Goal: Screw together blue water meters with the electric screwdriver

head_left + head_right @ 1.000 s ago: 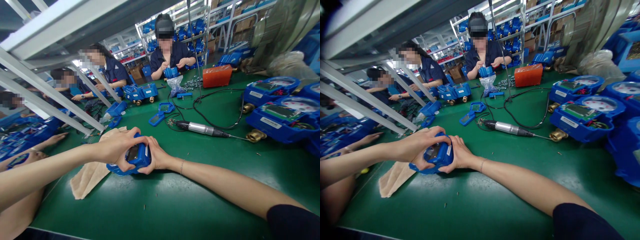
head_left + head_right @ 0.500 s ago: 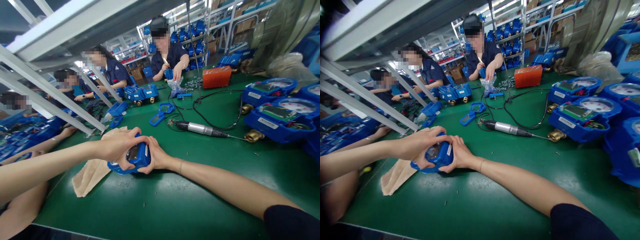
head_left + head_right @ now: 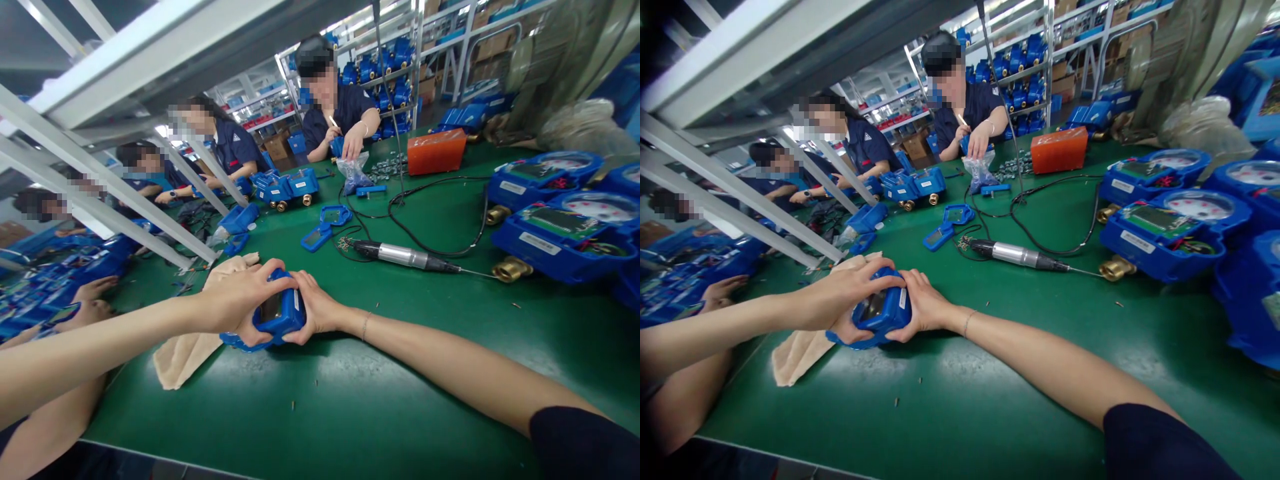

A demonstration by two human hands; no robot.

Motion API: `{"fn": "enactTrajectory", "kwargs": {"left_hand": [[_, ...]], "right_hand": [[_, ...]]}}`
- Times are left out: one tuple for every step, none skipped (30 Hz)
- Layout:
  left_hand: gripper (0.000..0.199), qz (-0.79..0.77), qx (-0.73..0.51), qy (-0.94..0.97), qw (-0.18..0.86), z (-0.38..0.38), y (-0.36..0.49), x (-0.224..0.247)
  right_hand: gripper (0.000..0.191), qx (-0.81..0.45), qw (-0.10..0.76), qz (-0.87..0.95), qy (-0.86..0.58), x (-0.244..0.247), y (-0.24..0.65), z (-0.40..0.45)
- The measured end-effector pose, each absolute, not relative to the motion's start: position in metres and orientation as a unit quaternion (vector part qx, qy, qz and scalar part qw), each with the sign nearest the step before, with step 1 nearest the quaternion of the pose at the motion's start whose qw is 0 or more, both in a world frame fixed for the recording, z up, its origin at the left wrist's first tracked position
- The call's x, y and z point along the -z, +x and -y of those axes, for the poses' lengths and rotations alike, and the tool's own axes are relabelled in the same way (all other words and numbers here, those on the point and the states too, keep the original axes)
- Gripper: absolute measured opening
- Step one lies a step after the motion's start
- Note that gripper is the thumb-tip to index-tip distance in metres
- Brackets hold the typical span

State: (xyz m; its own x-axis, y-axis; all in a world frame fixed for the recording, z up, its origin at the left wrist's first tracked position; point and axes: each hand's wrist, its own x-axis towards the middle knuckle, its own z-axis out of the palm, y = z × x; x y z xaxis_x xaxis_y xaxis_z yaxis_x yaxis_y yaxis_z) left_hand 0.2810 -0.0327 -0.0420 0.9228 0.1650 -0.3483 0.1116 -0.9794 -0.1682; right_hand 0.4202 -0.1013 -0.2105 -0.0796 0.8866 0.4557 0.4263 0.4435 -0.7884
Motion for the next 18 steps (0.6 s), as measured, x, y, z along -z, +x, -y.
{"fn": "enactTrajectory", "kwargs": {"left_hand": [[0.079,0.063,-0.190,-0.977,0.068,0.031,0.282,0.041],[0.079,0.057,-0.197,-0.977,0.064,0.029,0.283,0.040],[0.080,0.053,-0.205,-0.976,0.059,0.027,0.284,0.040],[0.080,0.049,-0.210,-0.975,0.055,0.025,0.284,0.041],[0.081,0.044,-0.213,-0.975,0.051,0.022,0.285,0.042],[0.082,0.037,-0.213,-0.975,0.046,0.019,0.285,0.043],[0.082,0.030,-0.212,-0.976,0.041,0.016,0.285,0.044],[0.082,0.022,-0.211,-0.977,0.034,0.013,0.286,0.045],[0.083,0.013,-0.209,-0.978,0.027,0.011,0.286,0.046],[0.083,0.006,-0.207,-0.978,0.020,0.009,0.286,0.046],[0.083,0.002,-0.206,-0.979,0.013,0.007,0.287,0.046],[0.082,0.000,-0.205,-0.979,0.008,0.007,0.287,0.045],[0.082,0.000,-0.205,-0.979,0.004,0.006,0.287,0.044],[0.081,0.002,-0.205,-0.979,0.001,0.007,0.287,0.043],[0.080,0.005,-0.205,-0.979,-0.001,0.008,0.286,0.043],[0.080,0.009,-0.202,-0.979,-0.002,0.009,0.285,0.043],[0.079,0.015,-0.196,-0.980,-0.002,0.011,0.283,0.043],[0.079,0.024,-0.184,-0.983,0.001,0.013,0.281,0.044]], "right_hand": [[0.125,-0.234,0.488,0.694,-0.475,0.212,0.419,0.101],[0.125,-0.233,0.488,0.692,-0.478,0.213,0.418,0.100],[0.125,-0.233,0.488,0.691,-0.480,0.214,0.417,0.100],[0.125,-0.232,0.489,0.690,-0.481,0.214,0.417,0.100],[0.125,-0.232,0.490,0.688,-0.483,0.215,0.417,0.100],[0.125,-0.232,0.490,0.687,-0.484,0.215,0.416,0.100],[0.125,-0.232,0.491,0.685,-0.485,0.215,0.416,0.100],[0.125,-0.232,0.492,0.684,-0.487,0.214,0.416,0.100],[0.125,-0.233,0.492,0.682,-0.488,0.214,0.417,0.101],[0.124,-0.233,0.493,0.680,-0.490,0.213,0.417,0.101],[0.123,-0.233,0.493,0.679,-0.492,0.212,0.417,0.102],[0.122,-0.233,0.494,0.677,-0.493,0.212,0.417,0.102],[0.121,-0.232,0.495,0.676,-0.494,0.211,0.417,0.102],[0.121,-0.231,0.496,0.675,-0.495,0.211,0.417,0.103],[0.120,-0.230,0.496,0.675,-0.495,0.211,0.417,0.103],[0.121,-0.229,0.497,0.675,-0.494,0.211,0.417,0.103],[0.120,-0.228,0.498,0.676,-0.493,0.211,0.416,0.103],[0.120,-0.227,0.498,0.678,-0.491,0.211,0.416,0.103]]}}
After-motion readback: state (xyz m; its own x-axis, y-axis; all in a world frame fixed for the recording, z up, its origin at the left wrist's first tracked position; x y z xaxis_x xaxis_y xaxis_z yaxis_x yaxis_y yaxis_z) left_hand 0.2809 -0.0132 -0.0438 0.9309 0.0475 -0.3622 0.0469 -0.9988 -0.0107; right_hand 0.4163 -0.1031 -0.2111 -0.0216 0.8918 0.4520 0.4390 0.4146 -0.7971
